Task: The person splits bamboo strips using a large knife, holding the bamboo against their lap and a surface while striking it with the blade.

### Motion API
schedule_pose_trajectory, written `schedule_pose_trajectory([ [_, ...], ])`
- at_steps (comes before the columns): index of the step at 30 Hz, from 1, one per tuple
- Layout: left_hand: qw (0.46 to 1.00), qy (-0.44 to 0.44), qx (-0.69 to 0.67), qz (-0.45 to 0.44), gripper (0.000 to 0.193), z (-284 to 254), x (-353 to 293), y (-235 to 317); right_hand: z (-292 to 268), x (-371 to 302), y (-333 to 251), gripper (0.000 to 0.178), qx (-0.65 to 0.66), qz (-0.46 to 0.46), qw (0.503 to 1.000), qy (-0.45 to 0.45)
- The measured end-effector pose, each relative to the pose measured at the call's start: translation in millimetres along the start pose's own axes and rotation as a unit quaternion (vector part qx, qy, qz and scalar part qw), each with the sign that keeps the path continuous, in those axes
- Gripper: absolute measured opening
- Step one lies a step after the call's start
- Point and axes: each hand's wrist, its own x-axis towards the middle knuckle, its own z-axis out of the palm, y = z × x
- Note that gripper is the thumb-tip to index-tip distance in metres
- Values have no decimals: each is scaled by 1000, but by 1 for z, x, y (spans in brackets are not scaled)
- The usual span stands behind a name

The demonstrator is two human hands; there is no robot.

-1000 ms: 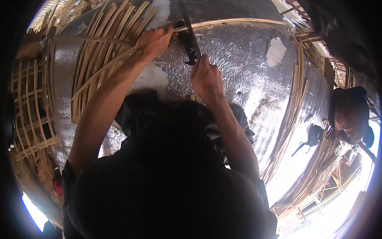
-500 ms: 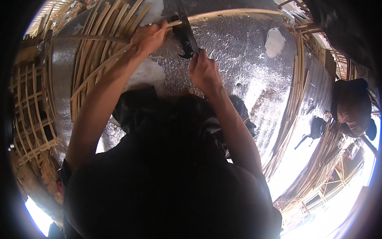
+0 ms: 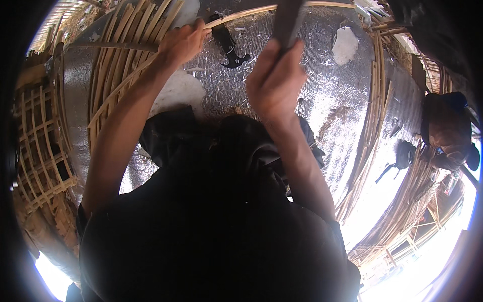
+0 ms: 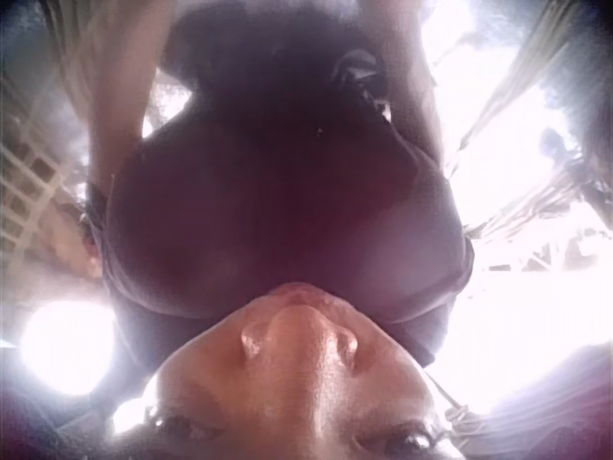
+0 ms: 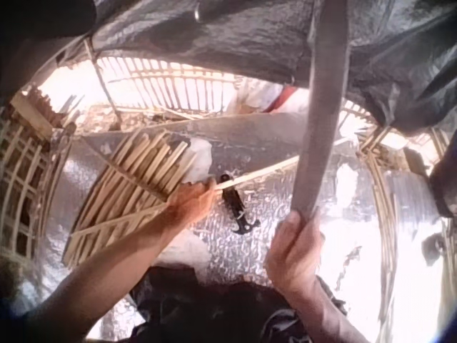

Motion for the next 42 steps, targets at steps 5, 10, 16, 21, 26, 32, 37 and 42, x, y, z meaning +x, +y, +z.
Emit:
schedule_pose_trajectory([
  [5, 998, 61, -21, 15, 32, 5, 6, -3, 43, -13, 62, 20, -141, 28, 970, -195],
  [10, 998, 57, -16, 31, 33, 10, 0, -7, 5, -4, 7, 22, -110, 53, 983, -134],
  [16, 1000, 4, -4, -1, 33, 2, -1, -1, -15, 14, -28, 24, 142, 13, 986, 82],
  [21, 999, 48, -14, 19, 33, 14, -7, -2, 45, -27, 60, 25, -149, 91, 955, -239],
  [26, 990, 94, -78, 66, 35, 30, 2, -17, 23, -11, 33, 22, -121, 59, 973, -189],
  [32, 999, 35, -2, 27, 34, 10, 0, -2, -32, 22, -40, 33, 82, -24, 994, 75],
  [37, 991, 105, -33, 70, 32, 28, 5, -9, 26, -46, 75, 22, -178, 55, 951, -248],
  [42, 995, 72, -8, 66, 33, 11, 13, -18, 27, -26, 40, 21, -171, 78, 958, -219],
])
